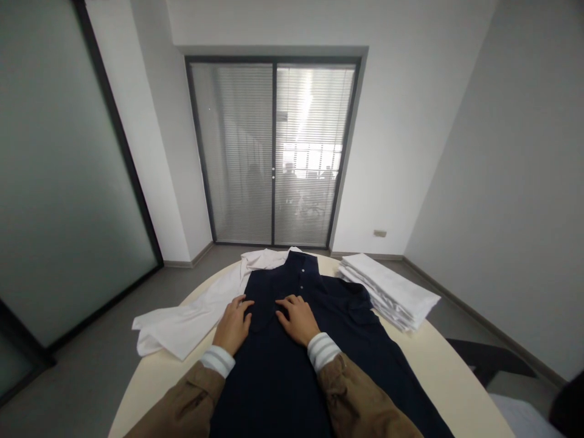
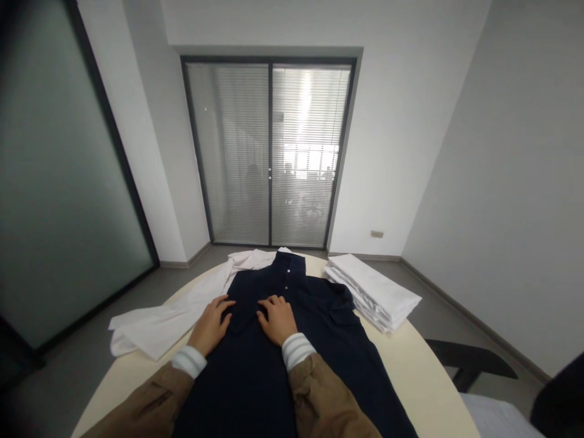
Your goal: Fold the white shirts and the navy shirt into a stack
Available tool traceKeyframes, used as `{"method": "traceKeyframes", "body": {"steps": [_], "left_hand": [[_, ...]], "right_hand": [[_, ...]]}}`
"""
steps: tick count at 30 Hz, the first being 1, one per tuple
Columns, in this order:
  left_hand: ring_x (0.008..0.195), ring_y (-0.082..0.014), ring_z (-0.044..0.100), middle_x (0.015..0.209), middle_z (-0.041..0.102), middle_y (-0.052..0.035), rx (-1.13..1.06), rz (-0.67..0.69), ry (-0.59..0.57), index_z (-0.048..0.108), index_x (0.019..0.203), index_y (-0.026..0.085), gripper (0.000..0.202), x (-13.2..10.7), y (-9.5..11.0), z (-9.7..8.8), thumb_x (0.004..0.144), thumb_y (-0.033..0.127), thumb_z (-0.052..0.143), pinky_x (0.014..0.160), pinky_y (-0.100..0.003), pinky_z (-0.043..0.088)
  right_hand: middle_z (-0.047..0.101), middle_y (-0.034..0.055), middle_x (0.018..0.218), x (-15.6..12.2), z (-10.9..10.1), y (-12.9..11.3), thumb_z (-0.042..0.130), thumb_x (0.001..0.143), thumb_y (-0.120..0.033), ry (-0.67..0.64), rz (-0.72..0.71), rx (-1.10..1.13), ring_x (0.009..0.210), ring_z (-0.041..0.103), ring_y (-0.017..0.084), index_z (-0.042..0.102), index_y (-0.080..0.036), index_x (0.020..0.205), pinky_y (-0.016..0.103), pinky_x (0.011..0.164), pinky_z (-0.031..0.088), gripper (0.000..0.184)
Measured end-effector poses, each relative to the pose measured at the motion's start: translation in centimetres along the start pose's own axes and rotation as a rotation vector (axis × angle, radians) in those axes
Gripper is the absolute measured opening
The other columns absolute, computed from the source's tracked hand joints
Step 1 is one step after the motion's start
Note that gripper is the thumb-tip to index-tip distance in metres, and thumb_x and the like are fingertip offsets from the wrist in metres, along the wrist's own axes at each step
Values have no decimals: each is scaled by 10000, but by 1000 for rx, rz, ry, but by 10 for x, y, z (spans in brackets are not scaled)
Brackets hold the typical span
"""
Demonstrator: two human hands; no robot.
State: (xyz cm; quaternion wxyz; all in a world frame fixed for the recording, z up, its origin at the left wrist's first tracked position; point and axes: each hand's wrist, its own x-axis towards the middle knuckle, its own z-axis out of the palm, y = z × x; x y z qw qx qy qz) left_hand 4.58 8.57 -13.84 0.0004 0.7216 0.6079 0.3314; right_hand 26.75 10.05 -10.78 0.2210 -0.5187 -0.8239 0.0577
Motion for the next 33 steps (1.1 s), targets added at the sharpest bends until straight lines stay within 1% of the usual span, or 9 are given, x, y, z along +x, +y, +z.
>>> {"method": "traceKeyframes", "body": {"steps": [7,11,14,17,20,23,28,30,33], "left_hand": [[1062,-249,626,1164,603,-101,-44,-129,-19,642,1109,187,252,0,1,-5,885,218,530,973,-401,491],[1043,-260,637,1061,679,-94,-244,-147,24,663,1032,182,222,5,-6,-6,851,256,557,979,-428,484],[1074,-245,643,1102,697,-87,-326,-168,35,665,1044,187,246,9,-10,-3,862,302,545,997,-409,482],[1116,-236,637,1147,699,-96,-358,-172,18,665,1083,175,290,9,-12,-1,868,326,541,1011,-389,478],[1097,-229,654,1139,711,-88,-381,-169,-16,676,1084,178,285,8,-14,-1,839,269,563,999,-378,490],[1070,-234,667,1113,723,-90,-379,-162,-35,693,1060,171,272,7,-17,-2,828,239,568,991,-391,496],[1147,-227,626,1185,697,-96,-360,-131,-58,688,1115,154,318,8,-24,0,846,260,555,1055,-390,448],[1161,-222,619,1195,695,-89,-355,-130,-76,683,1129,160,330,8,-27,1,844,244,540,1060,-389,445],[1169,-223,614,1209,688,-83,-343,-121,-97,673,1149,167,348,7,-30,2,840,247,535,1059,-392,448]], "right_hand": [[519,84,1355,-5,-5,0,533,935,-368,-60,-59,7,1216,451,262,499,-350,1396,425,979,386,462],[335,52,1532,-8,-12,-6,570,926,-395,-91,-288,-10,1315,368,281,518,-391,1367,453,1014,369,444],[432,49,1459,-7,-12,-13,549,942,-442,-108,-418,-6,1207,469,250,638,-338,1226,414,969,409,315],[574,67,1254,-5,-8,-17,494,981,-389,-71,-408,-41,1045,561,206,687,-243,1071,360,905,439,258],[611,77,1103,-2,-5,-17,432,1010,-315,-3,-312,-72,959,591,181,653,-199,1079,308,862,454,259],[634,71,1016,0,-7,-20,419,1010,-286,-50,-270,-132,955,591,190,646,-200,1074,293,850,459,251],[645,105,1066,-16,-29,-54,446,970,-206,-119,-288,-269,1003,582,238,621,-187,1134,350,845,447,240],[643,106,1060,-37,-43,-75,497,958,-313,-119,-411,-204,996,577,240,617,-180,1103,351,847,440,231],[657,20,1073,-80,-55,-101,512,929,-539,-317,-840,27,951,590,179,601,-253,1137,289,825,449,365]]}}
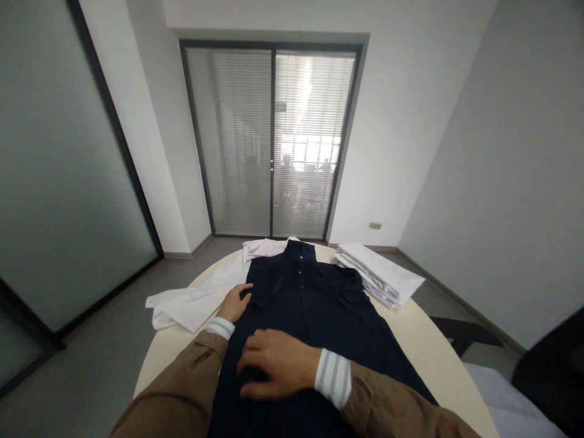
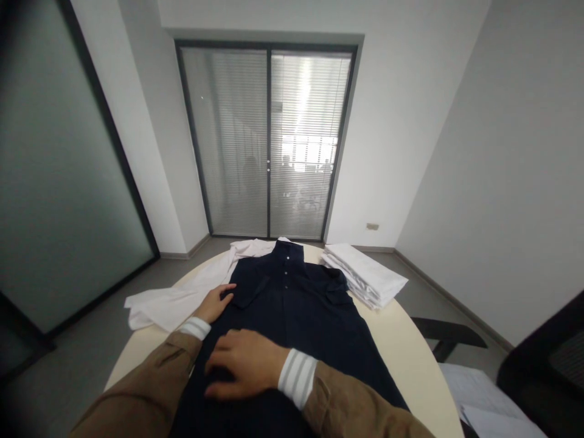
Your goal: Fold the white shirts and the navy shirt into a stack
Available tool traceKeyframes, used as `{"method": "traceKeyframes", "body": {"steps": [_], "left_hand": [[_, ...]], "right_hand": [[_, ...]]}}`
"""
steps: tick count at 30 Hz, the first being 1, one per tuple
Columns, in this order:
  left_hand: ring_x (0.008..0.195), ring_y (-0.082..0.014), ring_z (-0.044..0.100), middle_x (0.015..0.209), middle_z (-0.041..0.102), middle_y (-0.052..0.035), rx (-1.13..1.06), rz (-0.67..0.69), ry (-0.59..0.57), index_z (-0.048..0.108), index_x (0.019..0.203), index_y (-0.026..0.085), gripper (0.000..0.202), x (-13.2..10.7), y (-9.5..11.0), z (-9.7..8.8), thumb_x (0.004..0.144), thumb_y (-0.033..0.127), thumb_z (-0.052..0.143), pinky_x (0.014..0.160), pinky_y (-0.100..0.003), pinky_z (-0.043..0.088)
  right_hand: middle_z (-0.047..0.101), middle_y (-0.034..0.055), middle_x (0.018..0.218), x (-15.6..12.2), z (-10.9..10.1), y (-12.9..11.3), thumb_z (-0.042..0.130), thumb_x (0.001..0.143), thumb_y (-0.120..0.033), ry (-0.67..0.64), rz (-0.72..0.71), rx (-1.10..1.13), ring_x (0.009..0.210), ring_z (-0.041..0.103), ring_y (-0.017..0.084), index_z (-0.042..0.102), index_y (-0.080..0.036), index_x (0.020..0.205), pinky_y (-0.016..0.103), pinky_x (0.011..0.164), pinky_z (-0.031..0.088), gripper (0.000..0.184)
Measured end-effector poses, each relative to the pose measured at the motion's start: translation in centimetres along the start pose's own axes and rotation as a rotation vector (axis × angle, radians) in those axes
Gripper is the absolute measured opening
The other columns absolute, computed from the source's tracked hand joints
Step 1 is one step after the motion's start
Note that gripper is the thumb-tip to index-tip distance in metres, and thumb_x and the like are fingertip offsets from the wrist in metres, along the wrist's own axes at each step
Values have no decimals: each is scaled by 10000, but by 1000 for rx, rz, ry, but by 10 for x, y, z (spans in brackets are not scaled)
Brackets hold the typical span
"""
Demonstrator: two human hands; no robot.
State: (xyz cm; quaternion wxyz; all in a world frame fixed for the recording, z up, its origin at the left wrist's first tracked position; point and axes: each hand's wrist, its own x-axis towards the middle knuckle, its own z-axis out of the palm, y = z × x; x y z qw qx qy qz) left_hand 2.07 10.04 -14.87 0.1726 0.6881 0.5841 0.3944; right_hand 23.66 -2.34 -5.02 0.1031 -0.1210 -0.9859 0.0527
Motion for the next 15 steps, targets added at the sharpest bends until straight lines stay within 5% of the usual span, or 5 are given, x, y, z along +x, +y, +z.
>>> {"method": "traceKeyframes", "body": {"steps": [3,10,15], "left_hand": [[1180,-221,602,1228,672,-84,28,19,-7,657,1172,170,362,-2,0,1,855,277,519,1062,-394,444],[1162,-222,609,1197,673,-89,169,78,-87,677,1121,183,333,2,19,0,846,253,504,1070,-384,429],[1114,-274,640,1157,692,-133,328,2,-162,702,1049,161,304,13,33,-11,788,218,557,1008,-378,461]], "right_hand": [[596,-4,1302,-16,17,-35,457,987,-405,-50,-233,-8,1164,531,192,543,-284,1258,322,963,428,309],[388,-14,1539,-25,75,-58,400,1006,-455,83,6,-156,1367,401,303,356,-446,1426,584,1021,444,422],[343,-12,1568,-29,70,-57,411,1008,-430,41,-82,-115,1416,340,289,337,-403,1447,516,1040,435,445]]}}
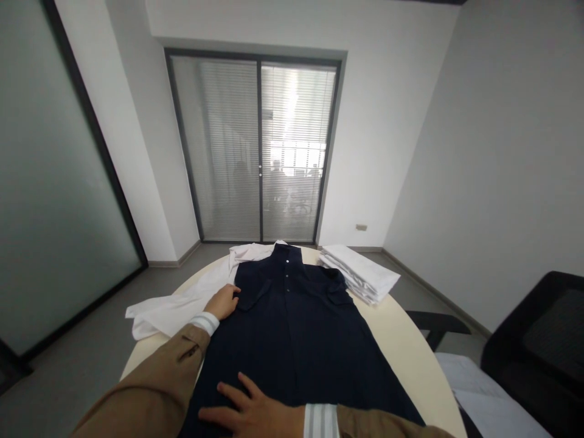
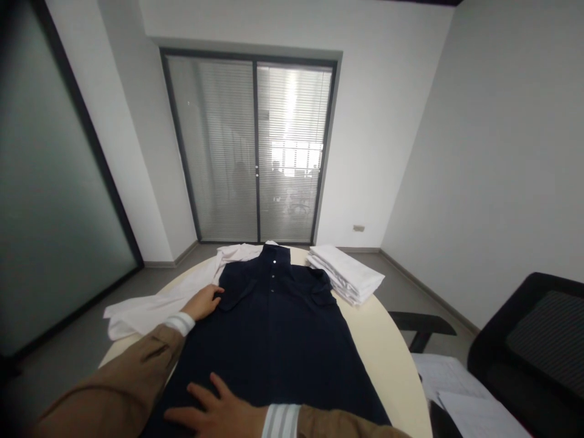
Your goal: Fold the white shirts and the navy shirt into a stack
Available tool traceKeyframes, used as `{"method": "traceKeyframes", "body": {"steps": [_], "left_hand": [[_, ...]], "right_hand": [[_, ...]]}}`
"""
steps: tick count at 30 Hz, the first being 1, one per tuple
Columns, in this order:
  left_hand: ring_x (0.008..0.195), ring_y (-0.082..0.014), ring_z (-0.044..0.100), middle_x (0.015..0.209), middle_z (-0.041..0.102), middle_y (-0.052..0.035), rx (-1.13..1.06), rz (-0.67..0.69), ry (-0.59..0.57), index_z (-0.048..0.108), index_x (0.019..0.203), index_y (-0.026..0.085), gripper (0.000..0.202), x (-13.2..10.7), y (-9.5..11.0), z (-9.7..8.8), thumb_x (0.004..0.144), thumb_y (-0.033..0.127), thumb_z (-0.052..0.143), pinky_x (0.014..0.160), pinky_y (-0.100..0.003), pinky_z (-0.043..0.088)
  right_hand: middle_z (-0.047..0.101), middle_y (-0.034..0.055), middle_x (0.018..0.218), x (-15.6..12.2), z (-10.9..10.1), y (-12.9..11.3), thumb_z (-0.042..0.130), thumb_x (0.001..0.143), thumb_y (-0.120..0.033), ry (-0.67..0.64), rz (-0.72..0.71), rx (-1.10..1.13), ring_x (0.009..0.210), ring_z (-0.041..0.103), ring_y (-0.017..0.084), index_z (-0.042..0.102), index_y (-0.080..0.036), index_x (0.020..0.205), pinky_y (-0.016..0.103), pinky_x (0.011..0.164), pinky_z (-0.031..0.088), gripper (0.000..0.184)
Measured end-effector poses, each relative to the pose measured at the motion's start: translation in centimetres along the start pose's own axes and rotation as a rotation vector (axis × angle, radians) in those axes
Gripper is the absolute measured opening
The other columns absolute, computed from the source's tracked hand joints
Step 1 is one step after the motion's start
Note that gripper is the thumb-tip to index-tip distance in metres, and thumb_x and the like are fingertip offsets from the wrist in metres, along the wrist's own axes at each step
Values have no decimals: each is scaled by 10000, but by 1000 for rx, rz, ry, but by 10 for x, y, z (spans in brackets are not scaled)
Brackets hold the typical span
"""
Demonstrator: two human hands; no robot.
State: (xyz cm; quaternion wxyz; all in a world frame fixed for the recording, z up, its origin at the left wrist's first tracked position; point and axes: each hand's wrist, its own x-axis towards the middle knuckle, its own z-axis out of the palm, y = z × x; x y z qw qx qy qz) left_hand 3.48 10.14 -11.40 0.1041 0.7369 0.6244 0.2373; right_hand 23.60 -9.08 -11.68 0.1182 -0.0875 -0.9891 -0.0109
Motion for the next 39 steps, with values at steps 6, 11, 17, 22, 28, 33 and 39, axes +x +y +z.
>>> {"method": "traceKeyframes", "body": {"steps": [6,11,17,22,28,33,39], "left_hand": [[1130,-380,597,1159,658,-200,178,-101,-11,718,928,156,244,1,29,-9,790,310,588,923,-479,469],[1410,-446,255,1539,318,-225,301,-51,124,638,1179,137,470,-12,85,12,741,308,653,1051,-584,323],[1436,-471,186,1571,269,-222,278,50,166,550,1341,120,591,-27,127,58,777,275,627,1106,-618,212],[1386,-444,337,1507,408,-202,161,54,105,556,1359,140,521,-30,117,78,892,356,476,1110,-600,242],[1426,-405,289,1535,380,-166,197,76,43,540,1391,174,536,-30,110,78,901,375,459,1135,-572,239],[1447,-363,263,1555,357,-128,243,58,8,519,1414,191,537,-33,114,74,918,381,439,1156,-533,230],[1454,-338,257,1568,333,-117,269,36,-30,492,1434,199,535,-35,119,68,931,373,431,1167,-509,219]], "right_hand": [[681,19,1117,-26,-51,59,505,948,-476,-18,270,126,1030,619,181,621,-249,1115,304,916,426,304],[655,80,1056,-83,-82,149,459,956,-314,210,1086,-128,990,607,200,611,-199,1086,286,842,416,231],[631,168,1152,-146,-70,198,448,934,-551,275,1643,-277,1055,600,301,530,-162,1280,384,842,426,528],[625,131,1192,-160,-48,201,507,906,-518,238,1533,-349,1156,542,318,544,-247,1339,441,946,380,512],[650,102,1187,-165,-49,210,481,895,-259,422,1454,-242,1150,532,276,681,-216,1177,399,994,379,348],[630,127,1186,-170,-51,218,418,879,-178,831,1198,-248,1129,550,264,634,-168,1195,438,1018,416,383],[446,79,1452,-160,-45,211,436,848,-128,600,845,-54,1339,431,215,474,-249,1389,419,1126,366,556]]}}
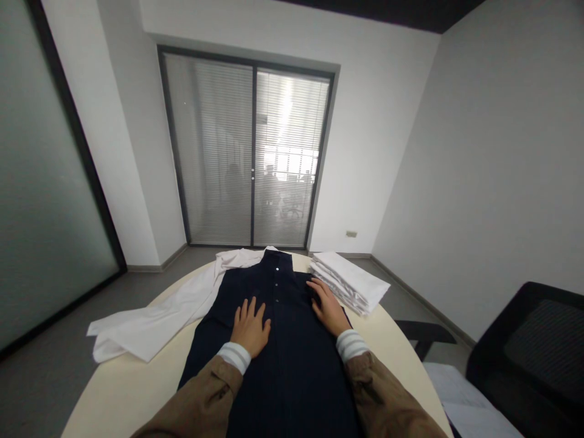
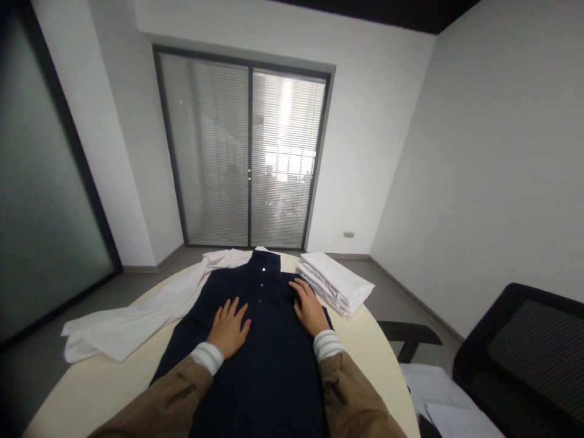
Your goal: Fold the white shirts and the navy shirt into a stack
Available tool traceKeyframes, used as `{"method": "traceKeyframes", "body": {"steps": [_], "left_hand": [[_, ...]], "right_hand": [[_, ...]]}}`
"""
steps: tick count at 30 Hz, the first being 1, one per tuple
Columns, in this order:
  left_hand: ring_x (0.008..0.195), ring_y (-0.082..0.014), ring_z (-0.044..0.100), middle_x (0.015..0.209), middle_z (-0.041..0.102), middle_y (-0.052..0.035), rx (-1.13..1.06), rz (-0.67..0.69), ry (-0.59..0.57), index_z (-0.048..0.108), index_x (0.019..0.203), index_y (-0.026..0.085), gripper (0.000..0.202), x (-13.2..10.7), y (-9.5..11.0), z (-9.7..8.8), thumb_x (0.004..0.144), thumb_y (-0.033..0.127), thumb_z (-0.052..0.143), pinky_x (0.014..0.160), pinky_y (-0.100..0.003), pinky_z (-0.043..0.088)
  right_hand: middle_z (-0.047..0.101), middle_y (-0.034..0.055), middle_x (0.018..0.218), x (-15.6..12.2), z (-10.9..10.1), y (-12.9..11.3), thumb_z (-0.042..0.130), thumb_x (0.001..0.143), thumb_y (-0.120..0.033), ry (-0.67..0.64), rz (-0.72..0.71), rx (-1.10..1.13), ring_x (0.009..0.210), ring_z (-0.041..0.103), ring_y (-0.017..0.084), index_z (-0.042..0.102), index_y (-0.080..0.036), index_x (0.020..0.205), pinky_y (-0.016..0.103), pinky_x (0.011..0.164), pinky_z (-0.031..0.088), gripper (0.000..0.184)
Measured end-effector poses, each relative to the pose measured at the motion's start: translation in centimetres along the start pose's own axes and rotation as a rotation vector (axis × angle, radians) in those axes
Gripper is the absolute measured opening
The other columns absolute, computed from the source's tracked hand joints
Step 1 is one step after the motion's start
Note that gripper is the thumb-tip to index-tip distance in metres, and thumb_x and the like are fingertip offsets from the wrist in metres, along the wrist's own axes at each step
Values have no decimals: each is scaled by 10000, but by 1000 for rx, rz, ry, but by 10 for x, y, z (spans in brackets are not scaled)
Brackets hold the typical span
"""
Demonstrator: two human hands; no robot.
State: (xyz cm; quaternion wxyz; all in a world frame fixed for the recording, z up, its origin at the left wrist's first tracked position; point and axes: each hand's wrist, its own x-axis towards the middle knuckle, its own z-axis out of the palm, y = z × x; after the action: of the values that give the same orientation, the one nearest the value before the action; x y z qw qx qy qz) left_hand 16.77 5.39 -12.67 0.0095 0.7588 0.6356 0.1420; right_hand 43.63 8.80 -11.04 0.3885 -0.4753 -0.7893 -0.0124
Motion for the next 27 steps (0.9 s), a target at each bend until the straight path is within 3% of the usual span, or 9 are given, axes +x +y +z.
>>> {"method": "traceKeyframes", "body": {"steps": [4,9,14,19,23,27], "left_hand": [[1460,-321,249,1585,287,-136,-28,8,3,506,1418,189,516,0,0,-1,930,348,453,1169,-501,218],[1438,-275,314,1578,292,-159,-83,51,31,558,1351,153,462,1,-1,-2,915,287,486,1164,-447,257],[1421,-240,346,1550,352,-144,-110,84,67,549,1344,143,460,2,-3,-2,897,236,496,1163,-417,270],[1439,-304,301,1569,324,-134,-70,40,59,544,1371,182,492,1,-3,0,893,291,500,1171,-487,215],[1449,-359,258,1569,318,-153,-24,-14,8,490,1432,211,550,-1,-3,1,913,392,463,1158,-561,174],[1454,-349,252,1573,314,-138,-14,-11,-7,475,1445,224,560,-1,-3,1,918,409,436,1159,-536,190]], "right_hand": [[306,92,1561,-5,8,0,533,812,-182,-72,89,-52,1421,328,227,315,-217,1505,418,1175,300,727],[570,113,1374,-8,14,13,480,907,-284,-227,213,-121,1302,489,256,591,-174,1329,433,1136,353,450],[547,79,1418,-3,7,6,304,1001,-380,-101,209,-29,1312,490,208,479,-203,1435,396,1140,349,500],[454,60,1503,-7,10,-4,410,961,-493,-359,192,-169,1393,389,246,427,-262,1471,438,1173,266,561],[352,56,1564,-4,15,-3,416,952,-534,-454,265,-243,1444,301,271,372,-275,1498,459,1181,218,607],[530,73,1441,11,18,-10,328,996,-474,-412,350,-204,1360,447,249,545,-234,1388,396,1135,313,508]]}}
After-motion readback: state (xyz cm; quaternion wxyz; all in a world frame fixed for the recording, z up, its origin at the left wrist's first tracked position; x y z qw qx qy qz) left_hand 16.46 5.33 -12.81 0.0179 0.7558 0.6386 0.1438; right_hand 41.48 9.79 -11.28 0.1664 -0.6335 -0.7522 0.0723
